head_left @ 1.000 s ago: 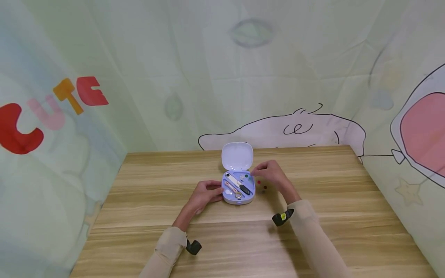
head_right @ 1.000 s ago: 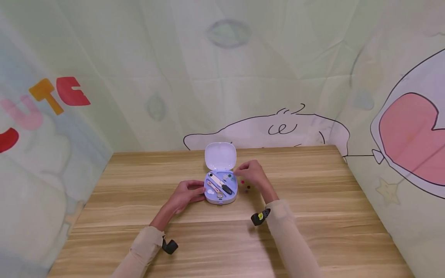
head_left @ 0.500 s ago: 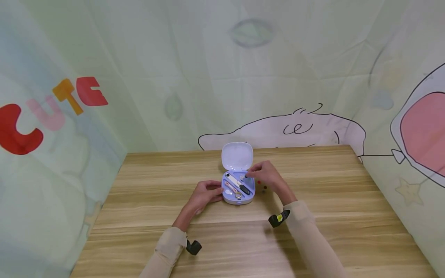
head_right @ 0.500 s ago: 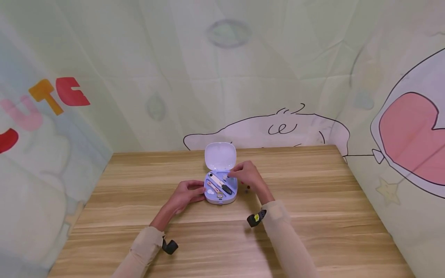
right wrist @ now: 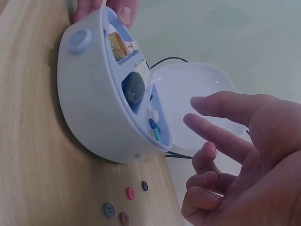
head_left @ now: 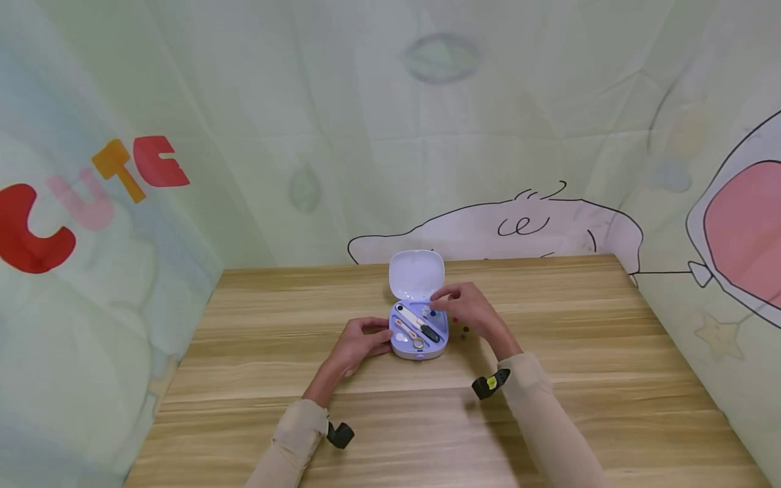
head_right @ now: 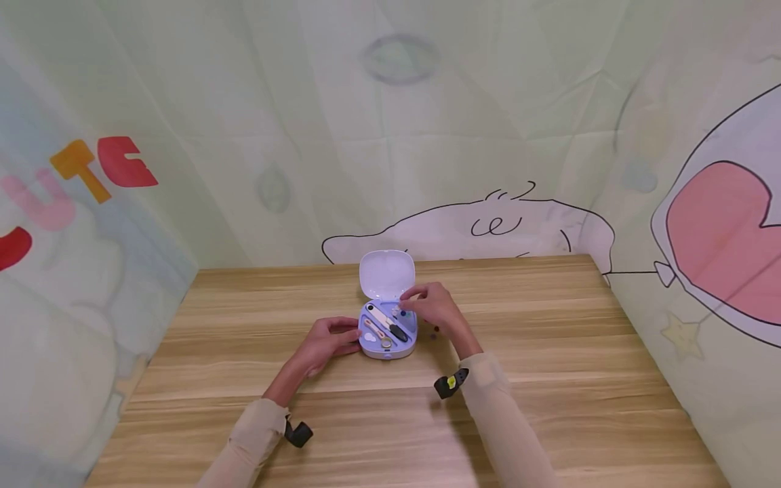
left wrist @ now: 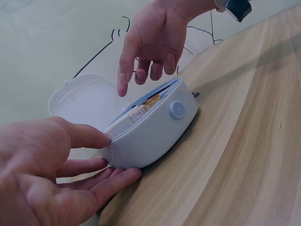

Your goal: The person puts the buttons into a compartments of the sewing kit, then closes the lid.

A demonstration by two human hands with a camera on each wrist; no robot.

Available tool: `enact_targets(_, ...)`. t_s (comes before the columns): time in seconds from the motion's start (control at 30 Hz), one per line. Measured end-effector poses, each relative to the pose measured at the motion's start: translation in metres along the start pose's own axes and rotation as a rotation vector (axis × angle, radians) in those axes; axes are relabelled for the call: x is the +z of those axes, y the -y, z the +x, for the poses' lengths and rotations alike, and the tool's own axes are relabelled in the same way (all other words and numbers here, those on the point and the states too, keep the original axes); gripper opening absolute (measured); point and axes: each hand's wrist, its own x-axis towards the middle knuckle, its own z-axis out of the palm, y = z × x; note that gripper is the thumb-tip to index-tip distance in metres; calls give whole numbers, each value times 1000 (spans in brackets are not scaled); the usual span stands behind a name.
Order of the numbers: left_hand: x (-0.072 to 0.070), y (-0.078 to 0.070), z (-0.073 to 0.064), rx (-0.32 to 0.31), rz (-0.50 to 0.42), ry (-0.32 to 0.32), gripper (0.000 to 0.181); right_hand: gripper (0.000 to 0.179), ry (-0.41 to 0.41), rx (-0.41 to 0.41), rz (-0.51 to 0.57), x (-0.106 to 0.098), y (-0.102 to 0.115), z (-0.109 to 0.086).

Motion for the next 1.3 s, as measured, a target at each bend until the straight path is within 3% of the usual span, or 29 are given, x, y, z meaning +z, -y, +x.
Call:
enact_targets(0.57,0,0,-1,-6,15,-5,35,25,-60,22,22,-15,0,-5)
enact_targets(1.1,1,-1,0,-9,11,-11,35,33,-57,-28,-1,-29,-19,-10)
enact_targets(1.3,1,0,0,-10,6,-15,35,29,-59,28,-26,-31,-30,-9)
